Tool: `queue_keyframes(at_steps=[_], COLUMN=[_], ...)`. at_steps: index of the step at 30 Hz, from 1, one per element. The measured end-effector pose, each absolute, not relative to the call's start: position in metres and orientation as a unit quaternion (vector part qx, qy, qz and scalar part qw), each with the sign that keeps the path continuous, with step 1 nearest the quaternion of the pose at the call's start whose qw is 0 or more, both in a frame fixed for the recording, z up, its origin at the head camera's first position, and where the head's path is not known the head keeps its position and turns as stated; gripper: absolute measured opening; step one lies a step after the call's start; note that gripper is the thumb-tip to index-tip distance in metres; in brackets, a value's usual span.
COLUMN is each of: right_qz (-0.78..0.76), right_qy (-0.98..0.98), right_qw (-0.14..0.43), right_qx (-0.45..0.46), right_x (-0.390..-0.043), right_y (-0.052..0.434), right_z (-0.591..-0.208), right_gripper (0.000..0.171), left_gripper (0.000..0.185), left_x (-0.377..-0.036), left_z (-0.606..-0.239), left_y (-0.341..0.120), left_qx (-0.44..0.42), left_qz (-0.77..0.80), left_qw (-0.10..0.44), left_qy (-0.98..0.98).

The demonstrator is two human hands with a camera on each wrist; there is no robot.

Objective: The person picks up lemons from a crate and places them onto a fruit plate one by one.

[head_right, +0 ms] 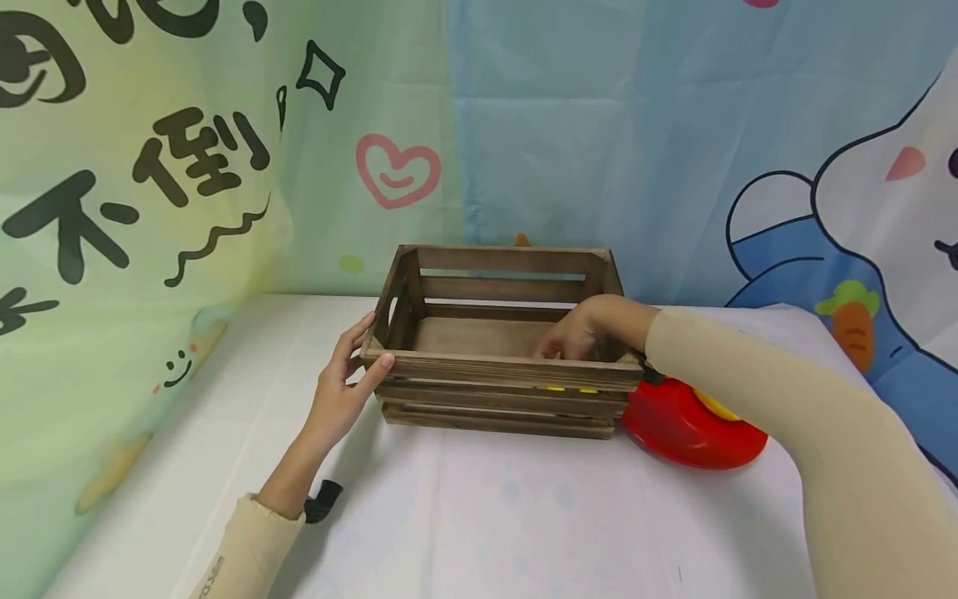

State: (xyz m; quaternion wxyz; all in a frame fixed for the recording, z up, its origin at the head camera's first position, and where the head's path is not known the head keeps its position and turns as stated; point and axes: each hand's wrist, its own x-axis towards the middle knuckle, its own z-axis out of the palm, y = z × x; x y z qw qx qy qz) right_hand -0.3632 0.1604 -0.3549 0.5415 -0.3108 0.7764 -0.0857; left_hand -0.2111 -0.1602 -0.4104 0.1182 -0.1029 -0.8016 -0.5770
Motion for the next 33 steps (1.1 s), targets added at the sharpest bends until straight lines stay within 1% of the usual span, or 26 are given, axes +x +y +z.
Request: queue_keyframes(at_steps=[7,15,18,25,30,33], right_qz=[-0.07,-0.058,-0.052,-0.084,-0.134,-0.142], right_qy=[0.776,0.772,0.771,0.762,0.734,0.733], right_qw=[0.545,0.565,0.563,0.552,0.558,0.551], right_qx=[-0.31,-0.285,-0.294,-0.327,-0.362,-0.373], right_x=[-0.361,-0.361,-0.362,-0.368,-0.372,-0.374], right_y=[0.16,0.16,0.16,0.159,0.163,0.167], right_z=[-0.353,-0.353,-0.353,-0.35,-0.353,-0.355], right_gripper=[0.055,0.06,0.058,0.046,0.042,0.042], left_gripper=[0.061,0.063,0.063,0.061,0.061,0.061], left_x=[-0.211,-0.211,-0.21,-0.211,-0.212,-0.212], left_z=[-0.411,-0.41,-0.409,-0.406,-0.409,-0.411], left_y=[-0.16,-0.159,-0.159,-0.162,-0.161,-0.159], left_qx=[-0.108,-0.113,-0.112,-0.107,-0.107,-0.104], left_qz=[-0.575,-0.575,-0.575,-0.572,-0.578,-0.581], left_qw=[0.123,0.128,0.127,0.127,0.122,0.119], left_qy=[-0.802,-0.8,-0.801,-0.803,-0.8,-0.798])
